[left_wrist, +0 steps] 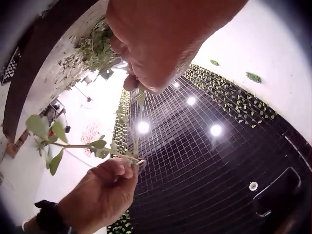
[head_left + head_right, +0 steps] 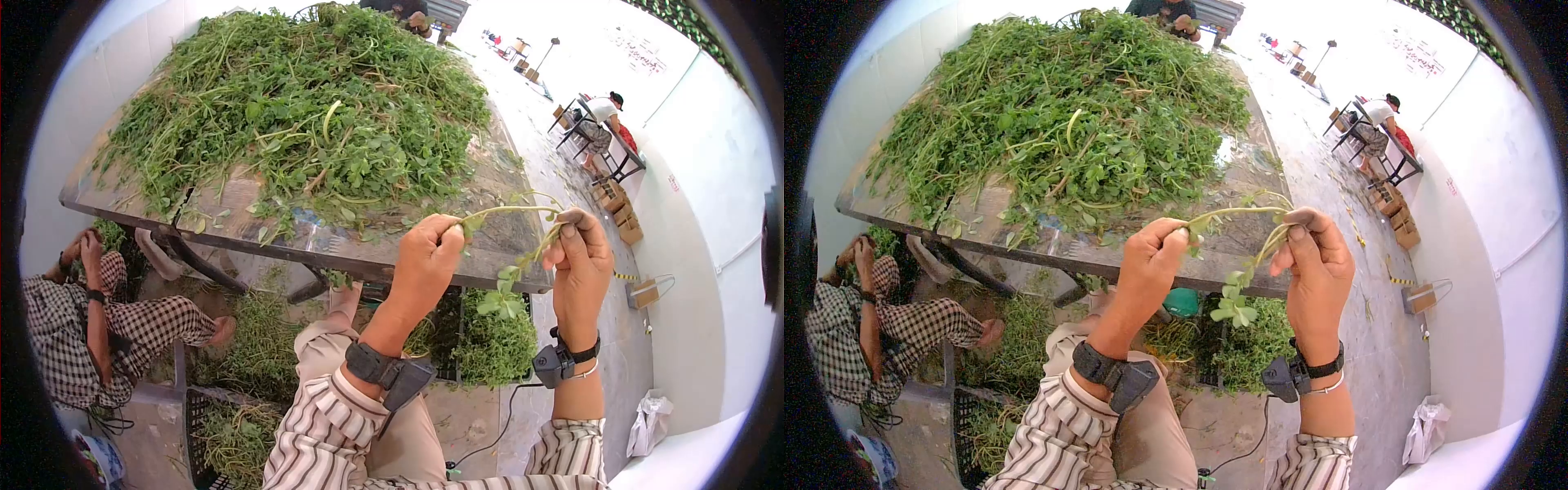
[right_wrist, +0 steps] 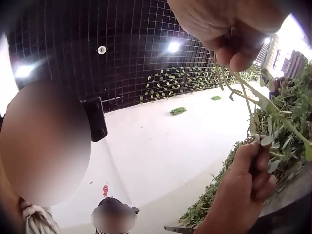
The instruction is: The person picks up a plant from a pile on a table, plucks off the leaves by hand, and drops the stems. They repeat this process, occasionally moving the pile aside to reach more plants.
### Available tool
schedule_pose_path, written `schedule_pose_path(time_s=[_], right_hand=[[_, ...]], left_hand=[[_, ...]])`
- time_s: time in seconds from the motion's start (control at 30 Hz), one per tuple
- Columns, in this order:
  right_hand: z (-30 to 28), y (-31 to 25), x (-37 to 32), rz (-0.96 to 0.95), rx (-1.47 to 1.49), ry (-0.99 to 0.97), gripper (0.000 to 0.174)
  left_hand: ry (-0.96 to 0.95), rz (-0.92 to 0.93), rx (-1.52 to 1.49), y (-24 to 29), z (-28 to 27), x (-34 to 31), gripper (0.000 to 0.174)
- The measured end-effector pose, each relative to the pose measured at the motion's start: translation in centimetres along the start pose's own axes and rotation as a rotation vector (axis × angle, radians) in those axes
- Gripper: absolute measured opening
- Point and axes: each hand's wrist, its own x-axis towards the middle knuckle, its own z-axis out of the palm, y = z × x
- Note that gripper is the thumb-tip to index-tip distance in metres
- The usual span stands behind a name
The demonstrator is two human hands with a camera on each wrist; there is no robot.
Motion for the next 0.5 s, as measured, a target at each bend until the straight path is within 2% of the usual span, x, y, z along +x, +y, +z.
schedule_pose_path(time_s=[0.07, 0.13, 0.23, 0.37, 0.43, 0.47, 0.5], right_hand=[[-0.1, -0.1, -0.1, 0.009, 0.03, 0.016, 0.014], [-0.7, -0.2, 0.0, 0.017, 0.057, 0.039, 0.014], [-1.9, -0.2, 0.7, -0.001, 0.099, 0.051, 0.013], [-2.0, 0.7, 1.0, 0.009, 0.146, 0.086, 0.013], [-1.8, 1.0, 1.2, 0.0, 0.154, 0.092, 0.013], [-1.7, 1.2, 1.3, -0.006, 0.164, 0.097, 0.013], [-1.7, 1.4, 1.4, -0.006, 0.167, 0.096, 0.013]], left_hand=[[0.013, -0.069, -0.03, -0.1, -0.4, 0.1, 0.019], [0.195, -0.262, -0.235, -0.1, -1.1, 0.6, 0.02], [0.197, -0.365, -0.381, 1.2, -2.4, 0.8, 0.019], [0.125, -0.285, -0.404, -0.5, -0.9, 0.6, 0.017], [0.087, -0.495, -0.728, -0.3, 0.6, 0.2, 0.016], [0.088, -0.493, -0.726, -0.2, 0.9, 0.0, 0.016], [-0.027, -0.54, -0.748, -0.2, 1.2, -0.4, 0.017]])
